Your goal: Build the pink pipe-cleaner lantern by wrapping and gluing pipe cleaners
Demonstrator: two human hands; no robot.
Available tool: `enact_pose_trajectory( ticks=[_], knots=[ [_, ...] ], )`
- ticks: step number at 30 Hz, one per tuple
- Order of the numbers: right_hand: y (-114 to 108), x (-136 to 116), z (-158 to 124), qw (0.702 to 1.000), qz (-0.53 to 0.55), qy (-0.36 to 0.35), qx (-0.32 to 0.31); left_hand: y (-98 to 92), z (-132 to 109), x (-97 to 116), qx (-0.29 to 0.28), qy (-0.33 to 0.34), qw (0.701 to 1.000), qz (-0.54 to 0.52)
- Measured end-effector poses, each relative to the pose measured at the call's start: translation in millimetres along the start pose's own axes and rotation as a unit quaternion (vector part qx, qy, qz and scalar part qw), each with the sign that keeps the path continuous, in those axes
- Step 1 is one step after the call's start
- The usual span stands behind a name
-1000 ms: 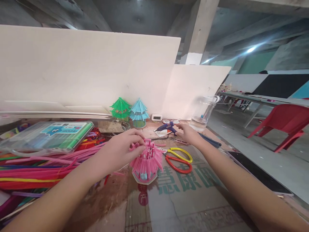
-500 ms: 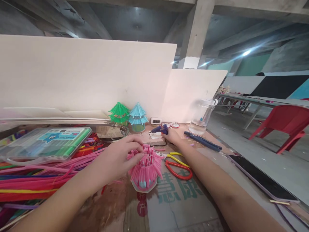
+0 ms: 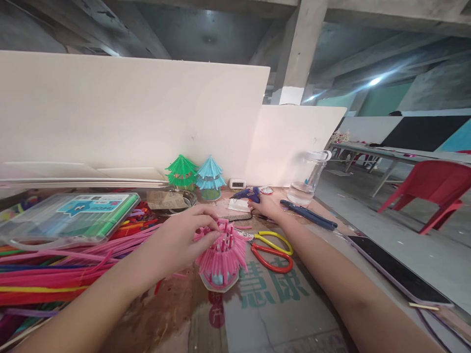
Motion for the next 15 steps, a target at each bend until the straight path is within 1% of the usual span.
enact_pose_trajectory(
  ticks=[3, 6, 10, 13, 15],
  knots=[
    [-1.6, 4.2, 2.2, 1.000, -0.003, 0.010, 0.009, -0.3, -0.1, -0.7, 0.005, -0.003, 1.000, -0.003],
    [-0.3, 10.3, 3.8, 1.000, -0.007, 0.018, 0.008, 0.4, 0.1, -1.9, -0.006, -0.008, 1.000, 0.000],
    [1.5, 16.0, 1.6, 1.000, -0.007, 0.012, 0.008, 1.3, 0.0, -3.0, -0.014, -0.004, 1.000, 0.009],
    [-5.8, 18.6, -9.7, 0.999, -0.002, -0.006, 0.043, 1.8, -0.1, -4.5, -0.010, -0.002, 1.000, 0.015],
    [-15.2, 18.8, -25.9, 0.995, 0.004, -0.019, 0.095, 1.9, 0.2, -5.6, -0.006, -0.001, 1.000, 0.016]
  ],
)
Point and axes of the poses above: each hand's wrist, its own z-axis towards the middle knuckle, its own y-axis out of the palm, x = y × z, the point moved 4 cm from there along z, towards the middle knuckle, and after that the axes turned 15 degrees about -x, right-handed, at the moved point
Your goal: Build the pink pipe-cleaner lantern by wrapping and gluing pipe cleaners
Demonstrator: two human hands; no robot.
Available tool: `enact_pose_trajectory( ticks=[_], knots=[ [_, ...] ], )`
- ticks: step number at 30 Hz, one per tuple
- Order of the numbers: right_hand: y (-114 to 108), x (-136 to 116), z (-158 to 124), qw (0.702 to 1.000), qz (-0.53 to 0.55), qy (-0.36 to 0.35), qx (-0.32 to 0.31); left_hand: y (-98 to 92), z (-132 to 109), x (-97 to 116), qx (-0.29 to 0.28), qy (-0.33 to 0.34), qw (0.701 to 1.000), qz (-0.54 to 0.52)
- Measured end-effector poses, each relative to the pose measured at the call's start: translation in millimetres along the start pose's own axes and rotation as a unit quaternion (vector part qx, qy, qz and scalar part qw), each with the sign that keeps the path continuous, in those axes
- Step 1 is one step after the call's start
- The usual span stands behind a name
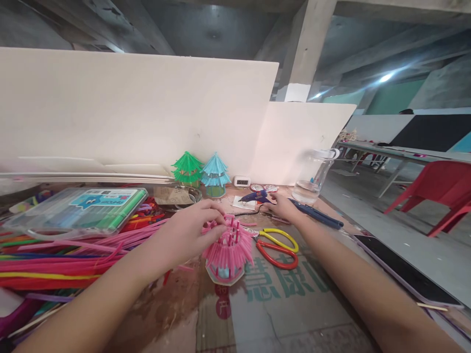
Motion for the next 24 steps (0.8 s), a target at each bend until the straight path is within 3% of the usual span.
enact_pose_trajectory(
  ticks=[5, 8, 10, 12, 16, 24],
  knots=[
    [-22.5, -30.6, -69.4, 0.987, 0.023, -0.089, 0.132, -1.5, 1.8, 0.7, -0.006, 0.002, 1.000, -0.002],
    [-12.9, -71.4, -119.9, 0.974, 0.029, -0.189, 0.121, -4.5, 2.4, 3.9, -0.010, 0.005, 1.000, 0.001],
    [-1.7, -103.0, -149.6, 0.938, 0.041, -0.331, 0.090, -6.2, 2.2, 5.7, -0.012, 0.007, 1.000, 0.006],
    [7.0, -123.8, -167.7, 0.914, 0.026, -0.395, 0.086, -6.9, 1.5, 6.8, -0.011, 0.005, 1.000, 0.010],
    [14.7, -139.6, -173.1, 0.897, -0.024, -0.428, 0.112, -5.3, -0.1, 8.1, -0.004, -0.003, 1.000, 0.012],
    [23.7, -140.0, -159.9, 0.926, 0.012, -0.369, 0.073, -0.2, 1.4, 8.1, 0.014, 0.005, 1.000, 0.019]
  ],
)
Point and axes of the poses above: each hand's wrist, its own z-axis towards the middle knuckle, its own y-axis out of the palm, x = y × z, the point moved 4 cm from there along z, towards the middle knuckle, and after that the axes turned 15 degrees about -x, right-handed, at the moved point
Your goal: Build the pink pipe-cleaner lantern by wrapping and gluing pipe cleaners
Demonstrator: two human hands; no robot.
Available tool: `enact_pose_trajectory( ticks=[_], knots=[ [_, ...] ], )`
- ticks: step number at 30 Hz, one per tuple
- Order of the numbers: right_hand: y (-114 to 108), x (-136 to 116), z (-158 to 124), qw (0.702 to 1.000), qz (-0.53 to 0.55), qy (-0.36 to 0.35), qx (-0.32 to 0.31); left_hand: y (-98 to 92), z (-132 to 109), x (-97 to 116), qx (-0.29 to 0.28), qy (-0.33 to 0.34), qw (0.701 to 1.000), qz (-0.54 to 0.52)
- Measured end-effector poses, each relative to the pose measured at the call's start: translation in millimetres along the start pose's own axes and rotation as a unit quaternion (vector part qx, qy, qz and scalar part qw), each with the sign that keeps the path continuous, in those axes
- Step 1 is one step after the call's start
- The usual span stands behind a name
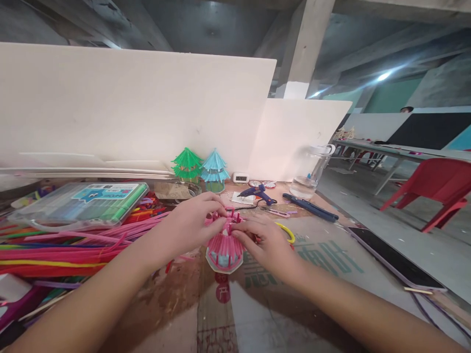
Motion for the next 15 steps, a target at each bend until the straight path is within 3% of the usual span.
enact_pose_trajectory(
  ticks=[9, 15],
  knots=[
    [6.1, 17.7, 5.2, 0.999, 0.005, 0.017, 0.044, -1.2, 4.1, -7.4, 0.014, -0.023, 1.000, 0.014],
    [5.7, 16.5, 10.5, 0.999, 0.025, 0.021, 0.037, -0.4, 5.0, -8.9, 0.029, -0.026, 0.999, 0.015]
  ],
)
Point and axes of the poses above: each hand's wrist, its own z-axis towards the middle knuckle, its own y-axis out of the palm, x = y × z, the point moved 4 cm from there along z, towards the middle knuckle, and after that the axes turned 15 degrees about -x, right-handed, at the moved point
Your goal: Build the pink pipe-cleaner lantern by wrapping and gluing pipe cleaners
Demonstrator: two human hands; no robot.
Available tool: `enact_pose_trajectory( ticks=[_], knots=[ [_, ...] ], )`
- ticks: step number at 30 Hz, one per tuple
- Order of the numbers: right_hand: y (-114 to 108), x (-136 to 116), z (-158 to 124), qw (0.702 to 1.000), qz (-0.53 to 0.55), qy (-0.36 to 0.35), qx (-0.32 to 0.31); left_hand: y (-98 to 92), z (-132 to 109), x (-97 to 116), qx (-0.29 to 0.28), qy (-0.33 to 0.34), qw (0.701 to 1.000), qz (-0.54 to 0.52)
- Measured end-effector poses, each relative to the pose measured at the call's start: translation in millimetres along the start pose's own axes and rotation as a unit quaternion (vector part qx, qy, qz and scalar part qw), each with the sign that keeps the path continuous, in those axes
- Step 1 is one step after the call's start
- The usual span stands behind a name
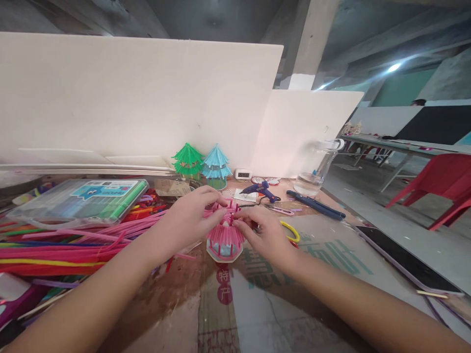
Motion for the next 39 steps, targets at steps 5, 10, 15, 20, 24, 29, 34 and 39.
enact_pose_trajectory(
  ticks=[5, 10, 15, 20, 24, 29, 34, 39],
  knots=[
    [0.8, -5.3, 1.3, 1.000, 0.011, 0.023, -0.009, 1.1, -2.3, 3.3, 0.010, 0.009, 1.000, 0.005],
    [3.0, -4.5, 3.5, 0.999, 0.021, 0.048, -0.014, 0.9, -1.8, 6.4, 0.016, 0.024, 0.999, 0.022],
    [3.6, -4.7, 5.1, 0.998, 0.018, 0.054, -0.030, 0.2, -0.8, 4.7, 0.015, 0.009, 0.999, 0.028],
    [2.4, -6.7, 5.9, 0.998, 0.020, 0.052, -0.038, -0.2, 0.0, 3.8, 0.006, 0.000, 1.000, 0.029],
    [2.2, -7.5, 7.1, 0.998, 0.018, 0.048, -0.038, -0.6, 0.3, 4.1, -0.001, -0.006, 1.000, 0.025],
    [2.0, -7.5, 7.4, 0.998, 0.020, 0.044, -0.040, -0.9, -0.3, 6.2, -0.004, 0.005, 1.000, 0.028],
    [1.5, -6.9, 6.5, 0.998, 0.020, 0.043, -0.039, -0.5, -0.5, 6.3, -0.005, -0.001, 0.999, 0.037],
    [1.9, -6.9, 6.2, 0.998, 0.025, 0.040, -0.041, -0.6, -0.3, 6.4, -0.009, 0.001, 0.999, 0.046]
  ],
)
Point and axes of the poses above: each hand's wrist, its own z-axis towards the middle knuckle, its own y-axis out of the palm, x = y × z, the point moved 4 cm from there along z, towards the middle knuckle, and after that the axes turned 15 degrees about -x, right-handed, at the moved point
